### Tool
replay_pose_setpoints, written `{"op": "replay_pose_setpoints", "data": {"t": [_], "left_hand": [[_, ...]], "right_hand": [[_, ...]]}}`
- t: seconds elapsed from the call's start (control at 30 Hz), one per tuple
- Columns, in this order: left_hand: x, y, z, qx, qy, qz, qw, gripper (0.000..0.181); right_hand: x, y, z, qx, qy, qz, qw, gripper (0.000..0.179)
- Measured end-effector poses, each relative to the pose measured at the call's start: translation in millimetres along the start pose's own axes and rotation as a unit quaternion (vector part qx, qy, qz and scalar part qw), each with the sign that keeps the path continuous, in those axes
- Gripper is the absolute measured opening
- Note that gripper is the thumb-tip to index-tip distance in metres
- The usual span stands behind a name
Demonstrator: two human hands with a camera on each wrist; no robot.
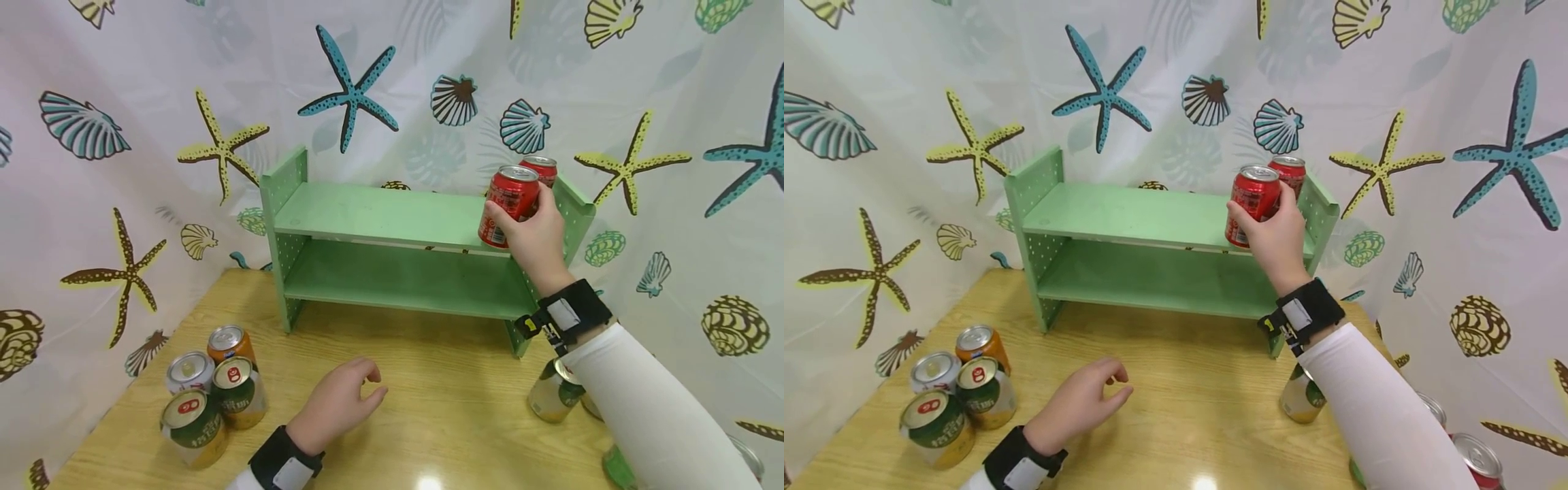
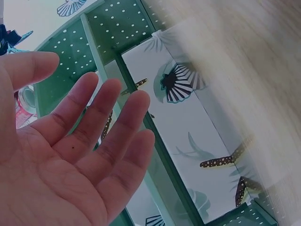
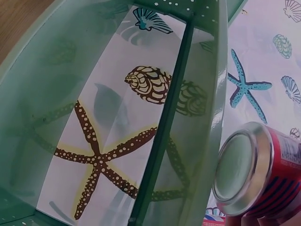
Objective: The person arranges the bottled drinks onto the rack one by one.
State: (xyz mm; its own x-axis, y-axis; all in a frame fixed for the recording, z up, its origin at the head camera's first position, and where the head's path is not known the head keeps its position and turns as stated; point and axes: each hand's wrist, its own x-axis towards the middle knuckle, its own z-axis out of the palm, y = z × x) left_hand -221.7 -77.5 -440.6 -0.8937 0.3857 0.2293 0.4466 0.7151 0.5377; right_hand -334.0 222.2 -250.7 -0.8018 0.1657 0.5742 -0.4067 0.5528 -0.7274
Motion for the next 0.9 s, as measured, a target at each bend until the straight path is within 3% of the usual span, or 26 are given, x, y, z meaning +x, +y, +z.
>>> {"op": "replay_pose_setpoints", "data": {"t": [0.9], "left_hand": [[-0.7,-6.8,-7.8,0.013,0.012,-0.008,0.9998,0.013]], "right_hand": [[21.9,7.7,17.8,-0.023,-0.008,0.034,0.9991,0.080]]}}
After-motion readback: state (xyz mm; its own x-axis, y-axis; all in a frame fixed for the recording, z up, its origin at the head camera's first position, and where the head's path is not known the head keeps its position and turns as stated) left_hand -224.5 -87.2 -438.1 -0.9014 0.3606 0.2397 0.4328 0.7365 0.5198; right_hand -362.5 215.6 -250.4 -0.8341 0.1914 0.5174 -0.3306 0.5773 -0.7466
